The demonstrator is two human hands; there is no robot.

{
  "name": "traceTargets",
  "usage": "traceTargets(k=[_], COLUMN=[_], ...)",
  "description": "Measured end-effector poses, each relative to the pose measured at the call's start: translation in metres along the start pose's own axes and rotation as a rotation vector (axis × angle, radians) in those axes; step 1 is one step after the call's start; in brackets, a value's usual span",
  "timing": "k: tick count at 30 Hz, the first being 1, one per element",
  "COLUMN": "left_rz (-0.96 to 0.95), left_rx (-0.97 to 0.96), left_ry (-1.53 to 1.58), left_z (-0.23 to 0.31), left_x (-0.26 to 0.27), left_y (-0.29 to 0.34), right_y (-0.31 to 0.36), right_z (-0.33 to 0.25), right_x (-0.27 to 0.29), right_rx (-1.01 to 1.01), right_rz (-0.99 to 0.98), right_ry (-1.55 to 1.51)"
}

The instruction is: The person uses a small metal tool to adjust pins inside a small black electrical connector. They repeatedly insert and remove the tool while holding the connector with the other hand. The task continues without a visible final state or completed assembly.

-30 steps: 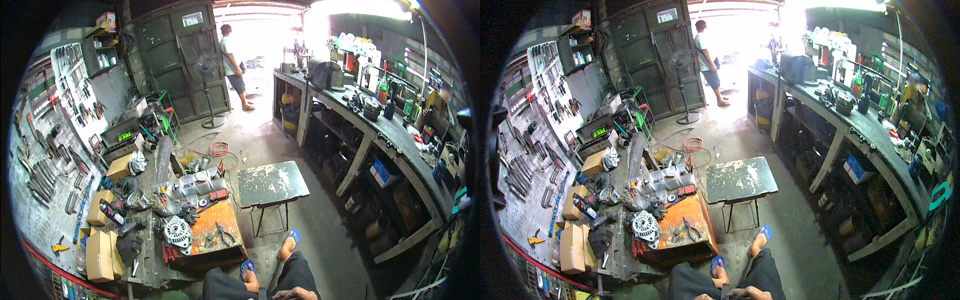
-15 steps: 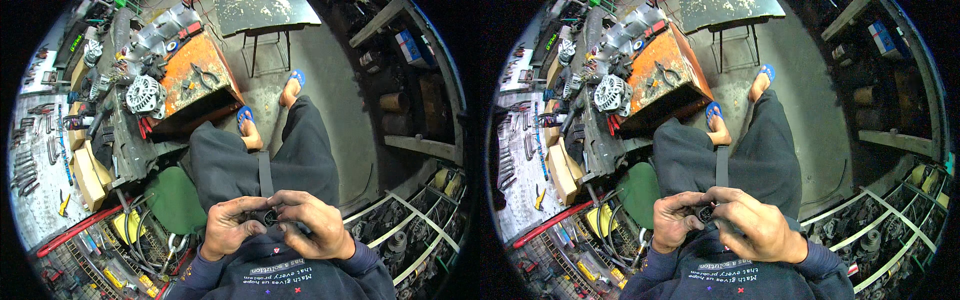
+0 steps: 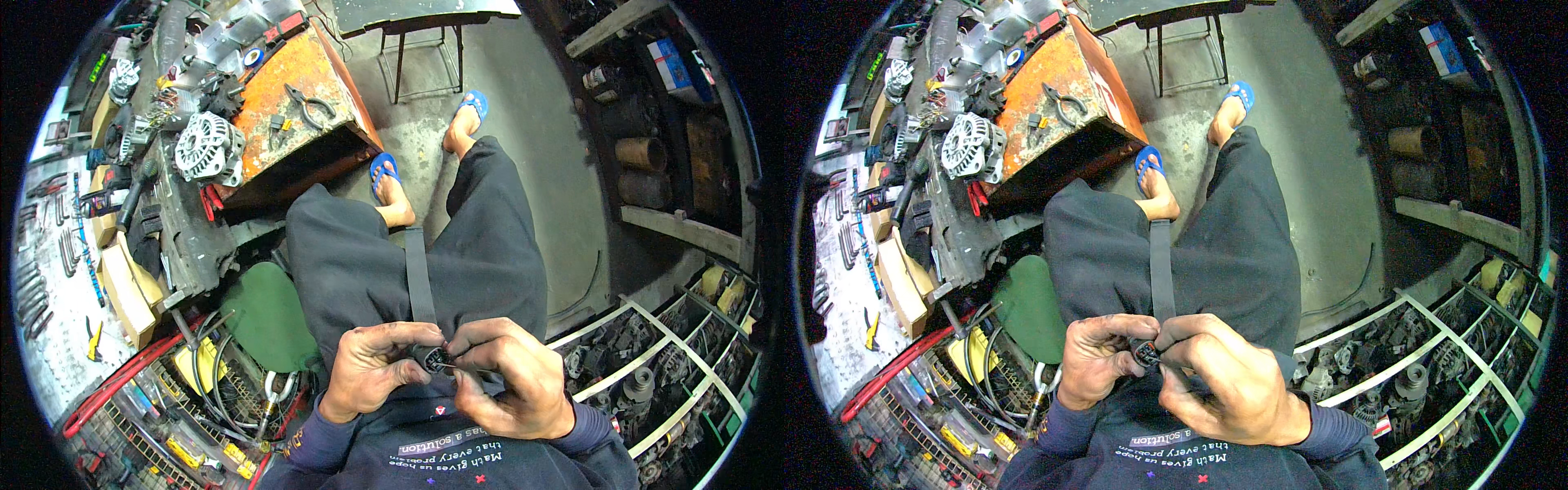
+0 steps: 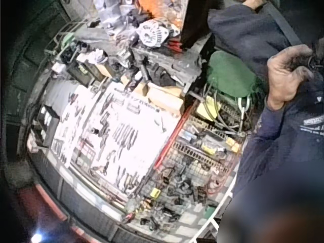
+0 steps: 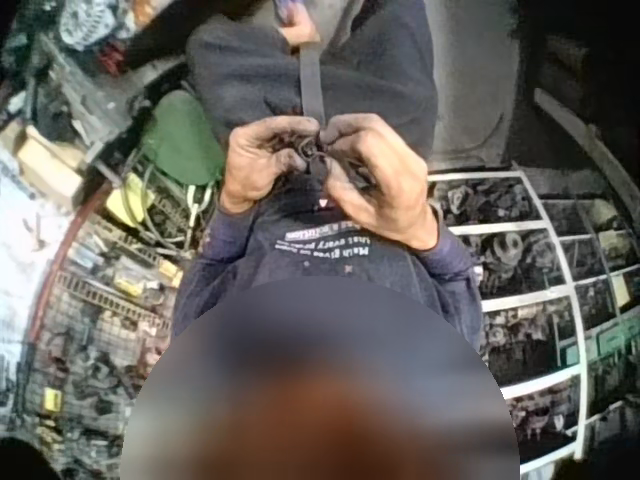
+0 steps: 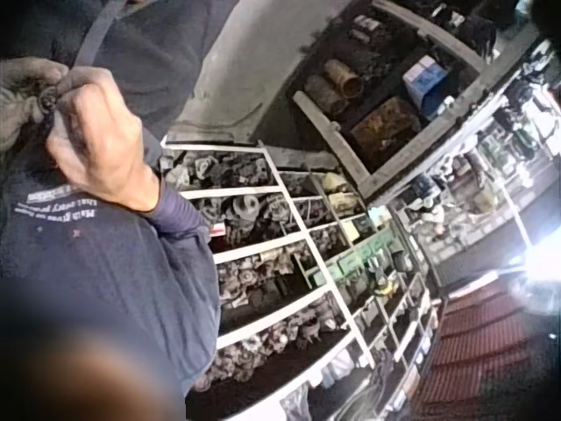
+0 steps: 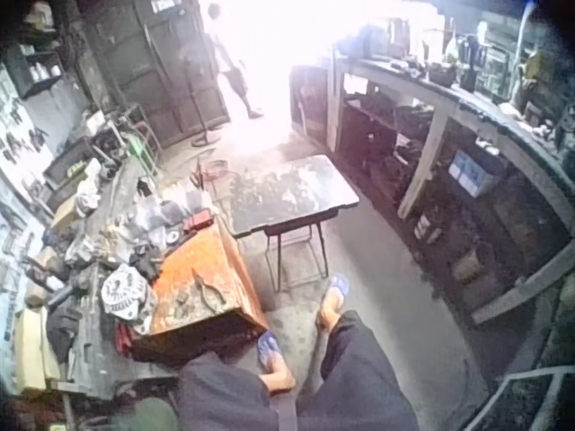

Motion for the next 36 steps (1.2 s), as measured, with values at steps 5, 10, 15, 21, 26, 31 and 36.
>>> traceTargets(k=[5,10,15,21,26,31,36], left_rz=[-0.004,-0.018,-0.055,-0.065,-0.081,-0.042,-0.102], left_rx=[0.051,0.077,0.148,0.185,0.165,0.204,0.157], left_ry=[0.093,0.108,0.072,0.107,0.058,0.054,-0.035], left_z=[-0.007,-0.008,-0.012,-0.011,-0.012,-0.010,-0.005], left_x=[0.004,0.009,0.018,0.021,0.025,0.026,0.027], left_y=[-0.002,-0.009,-0.016,-0.023,-0.027,-0.028,-0.031], right_y=[-0.007,-0.014,-0.023,-0.032,-0.034,-0.037,-0.039], right_z=[0.004,0.007,0.010,0.011,0.013,0.012,0.010], right_x=[-0.003,-0.005,-0.004,-0.005,-0.005,-0.008,-0.010], right_rx=[-0.061,-0.139,-0.204,-0.275,-0.282,-0.312,-0.340], right_rz=[-0.012,-0.038,-0.065,-0.052,-0.091,-0.106,-0.103], right_ry=[0.012,0.029,0.024,0.025,0.050,0.062,0.104])
Point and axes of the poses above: each hand's wrist, its own y-axis away from the middle knuckle, its own x-axis out of the back of the hand, z = x × y, the point moved 2 cm from there along -y, towards the middle knuckle, and after that the axes turned 6 degrees about -y, right-handed, at the moved point
